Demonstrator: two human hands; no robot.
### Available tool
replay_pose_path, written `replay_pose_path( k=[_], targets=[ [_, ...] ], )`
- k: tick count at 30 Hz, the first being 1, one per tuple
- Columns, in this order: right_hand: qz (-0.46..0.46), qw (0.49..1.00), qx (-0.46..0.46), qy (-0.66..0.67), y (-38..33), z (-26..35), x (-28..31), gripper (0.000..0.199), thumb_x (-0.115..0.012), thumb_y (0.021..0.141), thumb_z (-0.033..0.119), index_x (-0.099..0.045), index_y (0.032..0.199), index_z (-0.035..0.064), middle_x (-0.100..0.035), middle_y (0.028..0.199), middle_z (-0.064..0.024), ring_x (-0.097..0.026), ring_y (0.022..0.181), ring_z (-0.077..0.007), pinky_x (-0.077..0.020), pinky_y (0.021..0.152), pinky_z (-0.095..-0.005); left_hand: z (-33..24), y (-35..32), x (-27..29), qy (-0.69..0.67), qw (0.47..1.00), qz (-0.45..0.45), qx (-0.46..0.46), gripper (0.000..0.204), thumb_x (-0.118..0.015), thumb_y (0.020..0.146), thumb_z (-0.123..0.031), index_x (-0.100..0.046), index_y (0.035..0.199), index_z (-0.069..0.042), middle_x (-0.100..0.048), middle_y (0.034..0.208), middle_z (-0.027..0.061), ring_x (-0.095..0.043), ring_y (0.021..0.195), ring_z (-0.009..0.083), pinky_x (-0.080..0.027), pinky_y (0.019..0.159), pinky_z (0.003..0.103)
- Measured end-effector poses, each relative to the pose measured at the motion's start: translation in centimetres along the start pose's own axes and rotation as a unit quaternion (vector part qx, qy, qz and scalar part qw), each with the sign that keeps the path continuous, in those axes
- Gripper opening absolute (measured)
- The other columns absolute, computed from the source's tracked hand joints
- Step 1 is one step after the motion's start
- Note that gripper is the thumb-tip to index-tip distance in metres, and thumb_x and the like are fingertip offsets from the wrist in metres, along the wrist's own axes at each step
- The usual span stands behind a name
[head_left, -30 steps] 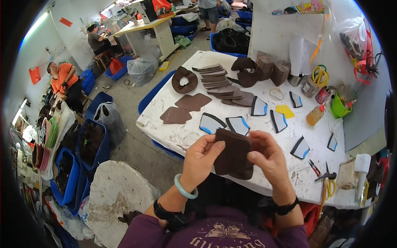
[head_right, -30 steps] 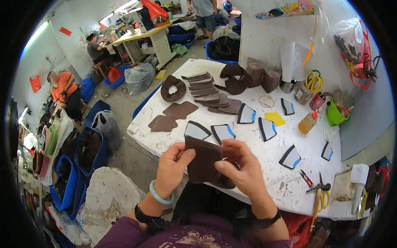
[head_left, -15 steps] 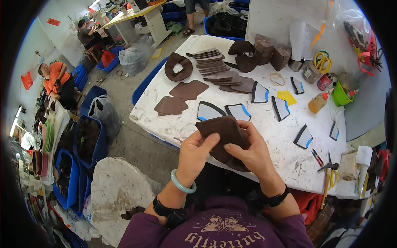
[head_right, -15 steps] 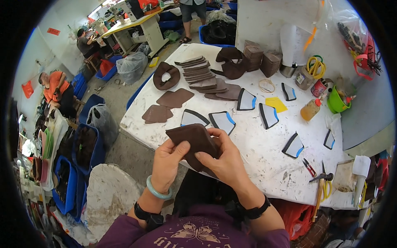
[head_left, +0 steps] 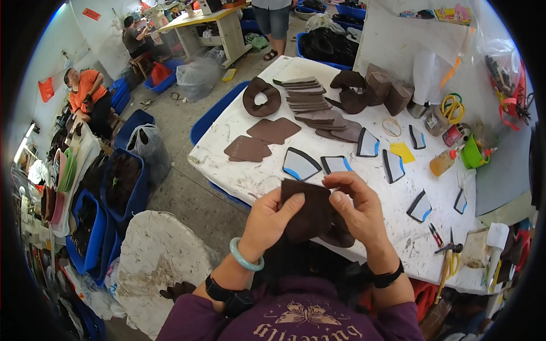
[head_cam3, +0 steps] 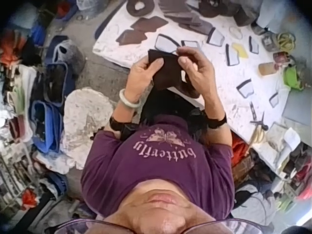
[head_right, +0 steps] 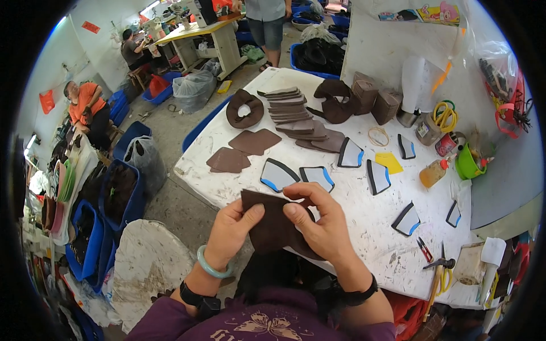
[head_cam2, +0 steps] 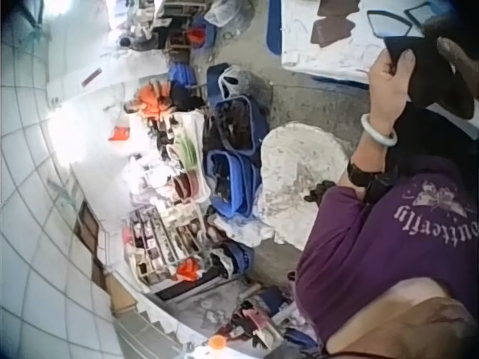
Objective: Inspecting and organizing brown leather shoe upper components in a factory setting.
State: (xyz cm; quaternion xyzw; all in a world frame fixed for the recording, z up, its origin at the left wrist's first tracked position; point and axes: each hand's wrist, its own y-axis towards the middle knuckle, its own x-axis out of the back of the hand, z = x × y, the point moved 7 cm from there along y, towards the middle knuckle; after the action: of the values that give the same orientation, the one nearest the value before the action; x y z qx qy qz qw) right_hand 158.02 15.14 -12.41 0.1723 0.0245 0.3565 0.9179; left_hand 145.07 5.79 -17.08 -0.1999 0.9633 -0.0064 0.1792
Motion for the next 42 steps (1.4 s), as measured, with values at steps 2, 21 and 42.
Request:
replay_pose_path(
  k=[2, 21, 42],
  targets=[
    [0.026, 0.995, -0.091, -0.044, 0.4, -0.2, 0.4, 0.022, -0.066, 0.084, 0.011, -0.062, 0.103, 0.0012, -0.064, 0.087, -0.0037, -0.057, 0.077, -0.0099, -0.046, 0.07, -0.0241, -0.4, -0.6, -0.3, 0.053, 0.998, 0.01, -0.02, 0.024, -0.061, 0.091, -0.016, -0.06, 0.107, 0.002, -0.065, 0.091, 0.0017, -0.057, 0.08, 0.0057, -0.049, 0.071, 0.022],
    [0.274, 0.849, -0.422, 0.163, -4.2, -2.6, -5.0, 0.017, -0.058, 0.093, 0.018, -0.059, 0.09, 0.0011, -0.056, 0.078, 0.0027, -0.049, 0.07, -0.005, -0.0398, 0.064, -0.0195, -4.7, -5.7, -0.5, 0.232, 0.927, 0.068, -0.285, 0.02, -0.076, 0.073, -0.004, -0.063, 0.087, 0.0, -0.064, 0.097, 0.0087, -0.063, 0.088, 0.0203, -0.05, 0.079, 0.029],
    [0.146, 0.946, -0.139, 0.252, -2.6, -1.1, -4.3, 0.046, -0.062, 0.089, 0.021, -0.043, 0.128, 0.0032, -0.057, 0.115, -0.0091, -0.053, 0.104, -0.0153, -0.0421, 0.089, -0.0287, -2.2, -4.9, 1.7, 0.018, 0.994, -0.024, -0.11, 0.011, -0.064, 0.084, 0.002, -0.065, 0.094, 0.007, -0.06, 0.107, 0.0063, -0.06, 0.086, 0.0095, -0.049, 0.073, 0.02]
  ],
)
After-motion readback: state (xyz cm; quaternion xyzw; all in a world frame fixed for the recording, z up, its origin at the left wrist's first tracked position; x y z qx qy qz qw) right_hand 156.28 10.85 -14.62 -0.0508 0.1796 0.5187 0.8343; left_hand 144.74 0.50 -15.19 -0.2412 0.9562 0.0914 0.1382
